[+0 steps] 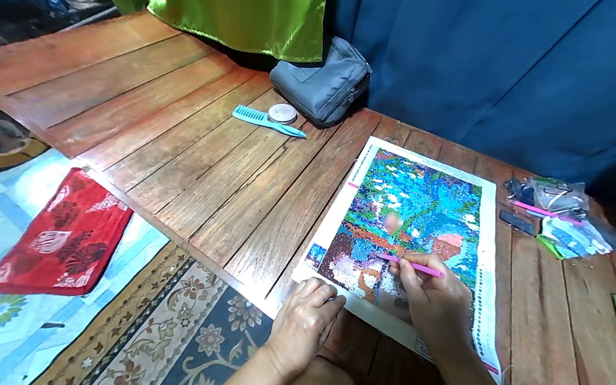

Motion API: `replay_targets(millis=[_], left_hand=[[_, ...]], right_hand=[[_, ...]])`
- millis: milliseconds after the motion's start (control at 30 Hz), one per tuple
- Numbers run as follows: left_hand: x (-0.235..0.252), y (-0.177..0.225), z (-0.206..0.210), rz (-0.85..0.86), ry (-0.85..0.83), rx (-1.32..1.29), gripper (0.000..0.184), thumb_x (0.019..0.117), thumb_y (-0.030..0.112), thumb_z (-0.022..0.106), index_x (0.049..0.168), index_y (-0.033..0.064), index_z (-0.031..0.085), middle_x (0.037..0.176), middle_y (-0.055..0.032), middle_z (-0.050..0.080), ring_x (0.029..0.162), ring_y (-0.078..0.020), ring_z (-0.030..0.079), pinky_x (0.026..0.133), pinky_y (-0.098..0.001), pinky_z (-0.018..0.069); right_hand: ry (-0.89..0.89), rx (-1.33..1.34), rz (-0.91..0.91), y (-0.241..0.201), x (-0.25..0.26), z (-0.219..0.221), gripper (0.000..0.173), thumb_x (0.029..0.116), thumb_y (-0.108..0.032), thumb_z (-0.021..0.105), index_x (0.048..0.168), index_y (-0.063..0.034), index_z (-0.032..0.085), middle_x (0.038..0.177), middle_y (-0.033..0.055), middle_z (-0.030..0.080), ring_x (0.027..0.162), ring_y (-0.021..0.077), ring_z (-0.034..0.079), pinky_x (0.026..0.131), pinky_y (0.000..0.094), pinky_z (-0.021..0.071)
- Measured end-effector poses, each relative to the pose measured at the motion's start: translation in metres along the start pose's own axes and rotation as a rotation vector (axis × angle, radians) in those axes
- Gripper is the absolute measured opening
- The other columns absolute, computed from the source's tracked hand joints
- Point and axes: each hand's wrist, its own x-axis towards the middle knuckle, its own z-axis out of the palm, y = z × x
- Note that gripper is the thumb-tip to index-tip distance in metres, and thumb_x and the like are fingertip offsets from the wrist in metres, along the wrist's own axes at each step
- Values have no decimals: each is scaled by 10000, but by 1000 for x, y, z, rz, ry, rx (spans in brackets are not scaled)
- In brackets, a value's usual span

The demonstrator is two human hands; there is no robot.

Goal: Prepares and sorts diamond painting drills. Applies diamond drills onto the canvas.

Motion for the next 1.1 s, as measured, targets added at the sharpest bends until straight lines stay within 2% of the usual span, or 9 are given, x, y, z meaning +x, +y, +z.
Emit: replay_targets(millis=[400, 1100], left_hand=[[0, 0, 0, 0, -4, 3, 216, 929, 146, 584, 903, 137, 798, 898, -8, 734, 907, -179, 696, 820, -289, 549], [1, -1, 0, 0, 4, 0, 214, 923, 149, 587, 900, 139, 799, 889, -14, 729, 902, -178, 693, 822, -285, 547]], right_hand=[[23, 12, -19, 2, 0, 2, 203, 941, -150, 580, 901, 15, 691, 763, 70, 698, 640, 8, 640, 607, 111, 507], [1, 46, 31, 0, -4, -3, 211, 953, -181, 571, 895, -11, 683, 752, 32, 700, 660, -15, 656, 616, 111, 518]])
